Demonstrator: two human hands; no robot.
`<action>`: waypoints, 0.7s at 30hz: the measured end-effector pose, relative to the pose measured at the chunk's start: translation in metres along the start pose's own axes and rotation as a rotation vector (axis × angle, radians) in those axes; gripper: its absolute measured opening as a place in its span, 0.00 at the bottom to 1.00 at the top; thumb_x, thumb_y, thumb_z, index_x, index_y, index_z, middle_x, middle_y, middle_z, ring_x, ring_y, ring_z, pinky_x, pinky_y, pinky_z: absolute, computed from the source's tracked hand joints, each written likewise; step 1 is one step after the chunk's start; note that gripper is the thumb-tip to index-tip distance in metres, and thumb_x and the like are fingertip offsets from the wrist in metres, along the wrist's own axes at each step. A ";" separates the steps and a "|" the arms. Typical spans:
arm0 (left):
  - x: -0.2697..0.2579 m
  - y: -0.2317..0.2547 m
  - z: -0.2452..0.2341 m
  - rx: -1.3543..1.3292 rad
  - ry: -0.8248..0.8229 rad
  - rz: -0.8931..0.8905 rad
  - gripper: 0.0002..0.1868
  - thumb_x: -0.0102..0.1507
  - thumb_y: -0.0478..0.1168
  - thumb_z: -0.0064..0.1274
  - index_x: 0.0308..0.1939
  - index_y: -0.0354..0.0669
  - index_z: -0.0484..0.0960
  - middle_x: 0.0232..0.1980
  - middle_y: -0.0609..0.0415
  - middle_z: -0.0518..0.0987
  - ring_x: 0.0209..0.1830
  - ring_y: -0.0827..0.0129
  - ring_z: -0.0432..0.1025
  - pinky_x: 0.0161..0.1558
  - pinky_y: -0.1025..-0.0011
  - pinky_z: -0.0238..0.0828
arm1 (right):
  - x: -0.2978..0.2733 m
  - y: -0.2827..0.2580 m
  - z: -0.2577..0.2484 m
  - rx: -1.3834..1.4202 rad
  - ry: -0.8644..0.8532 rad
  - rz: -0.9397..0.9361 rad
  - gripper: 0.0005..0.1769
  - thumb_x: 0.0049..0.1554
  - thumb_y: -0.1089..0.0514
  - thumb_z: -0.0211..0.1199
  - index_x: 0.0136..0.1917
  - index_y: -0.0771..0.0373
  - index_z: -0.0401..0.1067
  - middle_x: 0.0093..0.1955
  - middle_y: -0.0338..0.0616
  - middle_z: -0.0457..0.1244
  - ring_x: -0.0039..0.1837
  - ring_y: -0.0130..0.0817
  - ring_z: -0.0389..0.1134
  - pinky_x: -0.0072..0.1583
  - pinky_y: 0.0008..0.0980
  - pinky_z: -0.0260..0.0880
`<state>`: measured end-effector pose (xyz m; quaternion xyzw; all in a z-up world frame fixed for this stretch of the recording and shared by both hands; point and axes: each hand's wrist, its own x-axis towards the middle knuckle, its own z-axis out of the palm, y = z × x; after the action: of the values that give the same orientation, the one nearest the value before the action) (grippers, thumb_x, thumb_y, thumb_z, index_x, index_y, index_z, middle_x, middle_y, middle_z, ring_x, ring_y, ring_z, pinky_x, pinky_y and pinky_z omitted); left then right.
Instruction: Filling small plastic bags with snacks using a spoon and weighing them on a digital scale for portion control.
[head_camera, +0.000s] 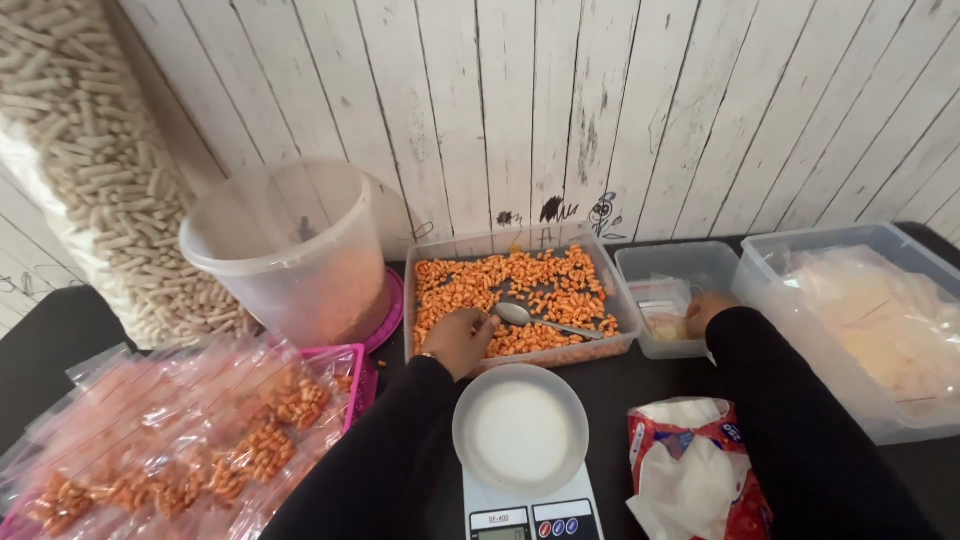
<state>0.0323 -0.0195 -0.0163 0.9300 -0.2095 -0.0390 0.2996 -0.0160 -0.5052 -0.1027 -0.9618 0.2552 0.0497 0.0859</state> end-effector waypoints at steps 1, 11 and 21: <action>0.000 -0.001 0.002 0.002 -0.008 -0.005 0.22 0.66 0.62 0.44 0.46 0.53 0.84 0.47 0.56 0.83 0.52 0.59 0.78 0.52 0.61 0.76 | 0.001 0.000 0.000 0.001 -0.010 0.002 0.15 0.52 0.48 0.65 0.52 0.47 0.83 0.52 0.40 0.74 0.61 0.39 0.73 0.63 0.36 0.71; 0.002 -0.015 0.009 -0.194 0.020 -0.059 0.20 0.65 0.58 0.48 0.45 0.50 0.86 0.43 0.50 0.84 0.49 0.51 0.78 0.51 0.56 0.76 | -0.008 -0.008 -0.019 0.084 0.018 -0.005 0.11 0.52 0.50 0.62 0.42 0.54 0.82 0.42 0.44 0.74 0.55 0.46 0.74 0.56 0.41 0.73; 0.002 -0.014 0.011 -0.182 -0.013 -0.107 0.20 0.65 0.60 0.48 0.46 0.54 0.86 0.45 0.55 0.85 0.51 0.55 0.78 0.52 0.59 0.76 | -0.025 0.005 -0.033 0.363 0.166 -0.058 0.10 0.45 0.56 0.70 0.42 0.59 0.81 0.42 0.49 0.72 0.55 0.52 0.71 0.56 0.44 0.70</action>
<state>0.0375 -0.0160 -0.0334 0.9085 -0.1569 -0.0801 0.3789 -0.0388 -0.5035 -0.0674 -0.9382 0.2384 -0.0791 0.2381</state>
